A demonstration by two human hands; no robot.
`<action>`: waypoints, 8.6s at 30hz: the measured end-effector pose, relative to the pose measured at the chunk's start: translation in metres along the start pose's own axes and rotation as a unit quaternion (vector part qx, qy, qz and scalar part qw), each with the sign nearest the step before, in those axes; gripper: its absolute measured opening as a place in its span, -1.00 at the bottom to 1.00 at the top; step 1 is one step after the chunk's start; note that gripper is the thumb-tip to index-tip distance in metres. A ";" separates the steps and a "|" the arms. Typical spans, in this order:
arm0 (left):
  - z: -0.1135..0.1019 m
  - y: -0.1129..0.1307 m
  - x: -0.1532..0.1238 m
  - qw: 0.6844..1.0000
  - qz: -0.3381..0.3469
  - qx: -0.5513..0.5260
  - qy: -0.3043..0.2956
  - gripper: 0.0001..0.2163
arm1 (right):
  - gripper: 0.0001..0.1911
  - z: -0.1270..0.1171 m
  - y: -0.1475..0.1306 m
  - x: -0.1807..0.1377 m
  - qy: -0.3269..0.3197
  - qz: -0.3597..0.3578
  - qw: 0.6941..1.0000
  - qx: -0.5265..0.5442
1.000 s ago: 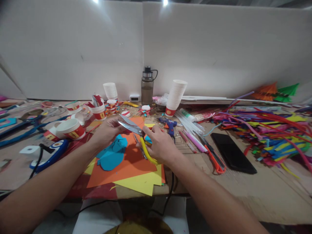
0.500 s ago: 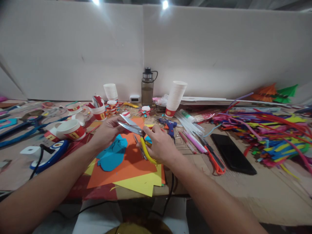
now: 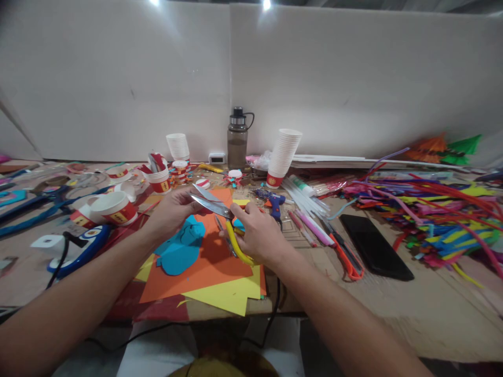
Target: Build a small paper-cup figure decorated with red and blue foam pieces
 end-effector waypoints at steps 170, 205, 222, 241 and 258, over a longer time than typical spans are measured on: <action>-0.013 0.007 0.003 0.991 0.009 0.128 -0.038 -0.79 | -0.45 0.005 0.000 -0.002 -0.005 -0.015 1.000 0.018; -0.075 -0.017 0.023 0.991 -0.028 -0.023 0.125 -0.70 | -0.64 0.015 -0.023 -0.023 -0.192 -0.074 0.974 0.089; -0.033 0.022 0.008 0.955 0.244 0.168 -0.011 -0.94 | -0.38 0.013 -0.034 0.060 -0.078 0.048 0.906 0.414; -0.071 -0.047 0.040 0.872 0.007 0.486 0.058 -0.74 | -0.91 0.039 0.003 0.060 -0.014 0.096 0.892 0.441; -0.050 -0.021 0.033 0.831 0.074 0.544 0.088 -0.91 | -0.76 0.058 0.018 0.069 -0.009 0.188 0.751 0.634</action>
Point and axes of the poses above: each hand's wrist, its own x-axis towards the middle knuckle, its own z-axis out of the palm, y = z × x, the point moved 6 cm from there along x, towards the middle knuckle, and after that the axes turned 7 degrees about z, right-handed, at the moved point
